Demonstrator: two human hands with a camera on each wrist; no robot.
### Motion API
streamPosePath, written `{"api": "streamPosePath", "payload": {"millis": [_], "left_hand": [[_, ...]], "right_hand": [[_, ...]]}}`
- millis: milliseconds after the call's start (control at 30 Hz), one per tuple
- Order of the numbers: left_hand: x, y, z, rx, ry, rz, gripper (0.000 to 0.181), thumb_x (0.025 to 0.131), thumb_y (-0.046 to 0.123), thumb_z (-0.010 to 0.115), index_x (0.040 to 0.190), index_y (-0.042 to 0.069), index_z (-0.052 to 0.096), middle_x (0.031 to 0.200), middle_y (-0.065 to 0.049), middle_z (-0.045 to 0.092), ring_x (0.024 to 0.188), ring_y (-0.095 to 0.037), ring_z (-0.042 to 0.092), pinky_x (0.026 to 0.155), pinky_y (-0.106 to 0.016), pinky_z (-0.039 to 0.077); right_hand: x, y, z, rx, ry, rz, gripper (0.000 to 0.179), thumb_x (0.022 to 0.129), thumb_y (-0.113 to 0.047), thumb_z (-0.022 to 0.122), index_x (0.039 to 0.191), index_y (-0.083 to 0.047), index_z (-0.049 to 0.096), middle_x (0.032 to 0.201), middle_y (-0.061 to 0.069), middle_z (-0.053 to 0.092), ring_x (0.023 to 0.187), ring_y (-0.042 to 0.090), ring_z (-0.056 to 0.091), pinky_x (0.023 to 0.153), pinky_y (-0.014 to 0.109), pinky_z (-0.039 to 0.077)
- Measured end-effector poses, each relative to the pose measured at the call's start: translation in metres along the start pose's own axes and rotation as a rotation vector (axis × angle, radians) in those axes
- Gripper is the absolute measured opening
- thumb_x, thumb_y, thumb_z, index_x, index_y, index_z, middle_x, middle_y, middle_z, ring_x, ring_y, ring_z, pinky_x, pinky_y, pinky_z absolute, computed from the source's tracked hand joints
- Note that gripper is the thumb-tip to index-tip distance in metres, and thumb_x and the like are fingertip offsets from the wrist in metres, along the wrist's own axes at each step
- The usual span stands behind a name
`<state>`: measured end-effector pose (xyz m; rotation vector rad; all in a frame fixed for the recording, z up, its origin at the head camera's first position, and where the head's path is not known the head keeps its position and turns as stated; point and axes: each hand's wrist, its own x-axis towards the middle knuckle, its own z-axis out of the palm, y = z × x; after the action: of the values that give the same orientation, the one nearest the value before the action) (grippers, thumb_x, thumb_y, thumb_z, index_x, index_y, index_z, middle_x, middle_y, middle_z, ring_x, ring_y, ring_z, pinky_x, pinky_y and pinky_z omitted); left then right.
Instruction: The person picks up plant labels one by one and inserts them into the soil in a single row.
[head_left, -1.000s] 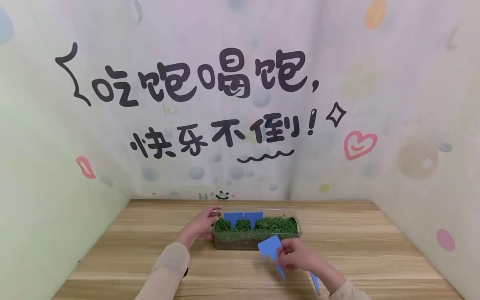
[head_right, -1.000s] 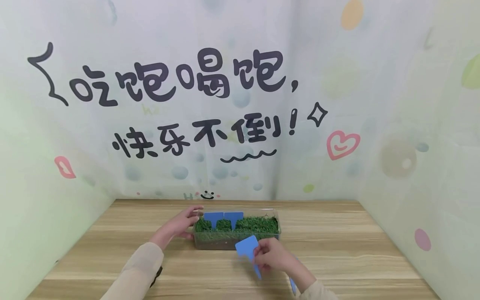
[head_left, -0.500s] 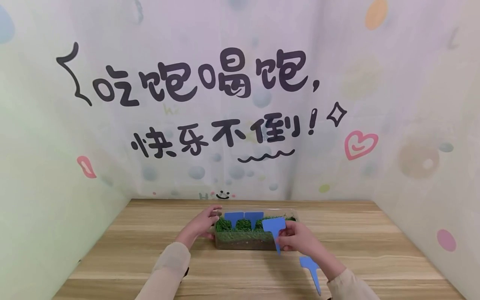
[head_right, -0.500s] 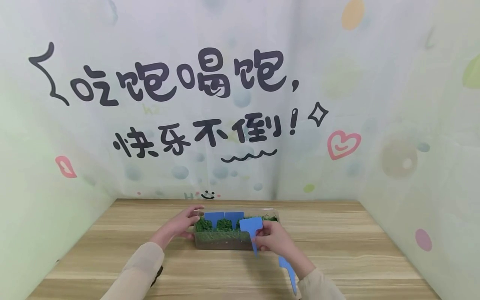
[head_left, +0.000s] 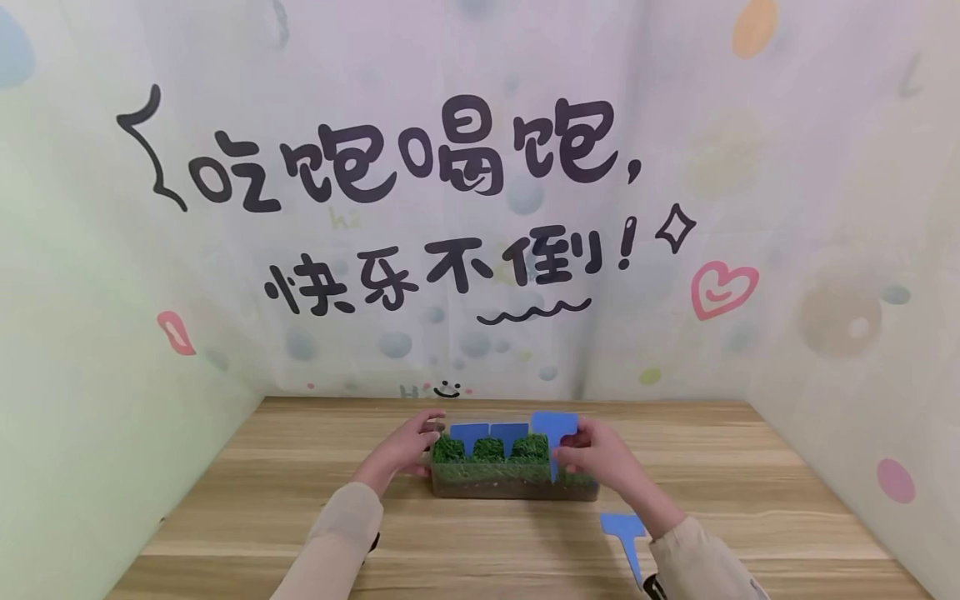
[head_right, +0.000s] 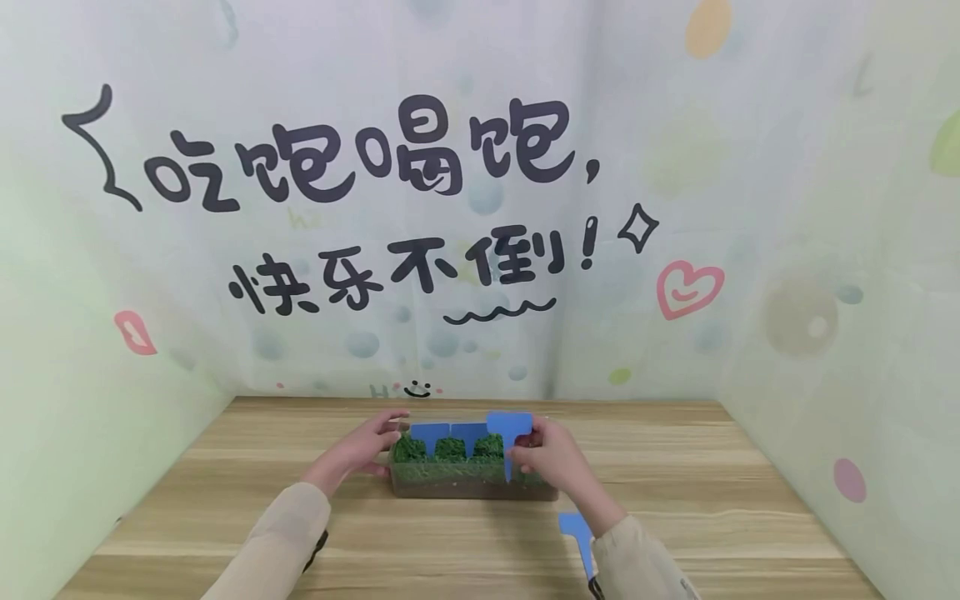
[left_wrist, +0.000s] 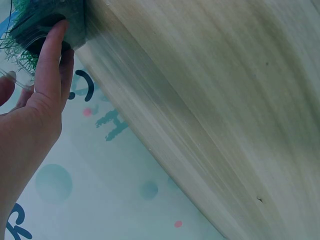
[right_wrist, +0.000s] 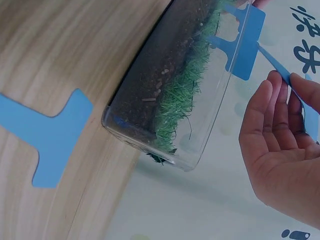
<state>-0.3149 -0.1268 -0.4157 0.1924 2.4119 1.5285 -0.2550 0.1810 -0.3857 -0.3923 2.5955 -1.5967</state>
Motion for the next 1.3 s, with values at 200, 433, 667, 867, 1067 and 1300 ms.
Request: {"api": "streamPosePath", "payload": {"millis": [200,433,667,867,1067,1300], "left_hand": [[0.000,0.000,0.000,0.008,0.003,0.003,0.046,0.107,0.006,0.040,0.152,0.011,0.037,0.156,-0.021,0.038,0.142,-0.046,0.037,0.070,-0.044,0.058],[0.000,-0.001,0.000,0.013,0.010,0.009,0.045,0.107,0.006,0.040,0.152,0.011,0.037,0.155,-0.022,0.038,0.141,-0.047,0.038,0.069,-0.044,0.057],[0.001,-0.002,0.000,0.011,0.004,0.005,0.046,0.107,0.006,0.040,0.152,0.012,0.037,0.156,-0.022,0.037,0.142,-0.047,0.037,0.069,-0.043,0.057],[0.001,-0.002,0.000,0.005,0.004,0.008,0.046,0.107,0.006,0.040,0.152,0.011,0.037,0.156,-0.022,0.038,0.142,-0.047,0.037,0.070,-0.044,0.058],[0.001,-0.002,0.000,0.012,0.005,0.013,0.045,0.107,0.006,0.040,0.152,0.011,0.037,0.156,-0.022,0.039,0.142,-0.046,0.037,0.070,-0.044,0.058],[0.001,-0.001,0.000,0.015,0.009,0.012,0.045,0.107,0.007,0.041,0.152,0.011,0.037,0.156,-0.022,0.038,0.141,-0.047,0.038,0.070,-0.044,0.058]], "right_hand": [[0.006,-0.004,-0.001,0.009,0.069,0.063,0.027,0.093,-0.006,0.066,0.112,0.011,0.058,0.092,0.014,0.069,0.072,0.015,0.063,0.070,0.034,0.058],[0.016,-0.002,-0.005,-0.006,0.098,0.048,0.029,0.094,-0.007,0.065,0.117,0.011,0.060,0.094,0.016,0.071,0.076,0.017,0.066,0.073,0.034,0.059],[0.024,0.000,-0.005,-0.020,0.135,0.058,0.027,0.094,-0.006,0.065,0.115,0.010,0.061,0.091,0.015,0.071,0.076,0.019,0.069,0.073,0.035,0.059],[0.028,0.004,-0.002,-0.050,0.146,0.039,0.032,0.093,-0.004,0.066,0.121,0.011,0.060,0.095,0.019,0.071,0.071,0.019,0.066,0.072,0.036,0.059],[0.034,0.012,0.002,-0.087,0.176,0.049,0.037,0.092,-0.003,0.067,0.127,0.008,0.060,0.097,0.019,0.070,0.070,0.020,0.065,0.070,0.036,0.059],[0.039,0.018,0.005,-0.081,0.182,0.054,0.034,0.091,-0.001,0.068,0.123,0.008,0.062,0.096,0.019,0.069,0.069,0.017,0.063,0.070,0.036,0.060]]}}
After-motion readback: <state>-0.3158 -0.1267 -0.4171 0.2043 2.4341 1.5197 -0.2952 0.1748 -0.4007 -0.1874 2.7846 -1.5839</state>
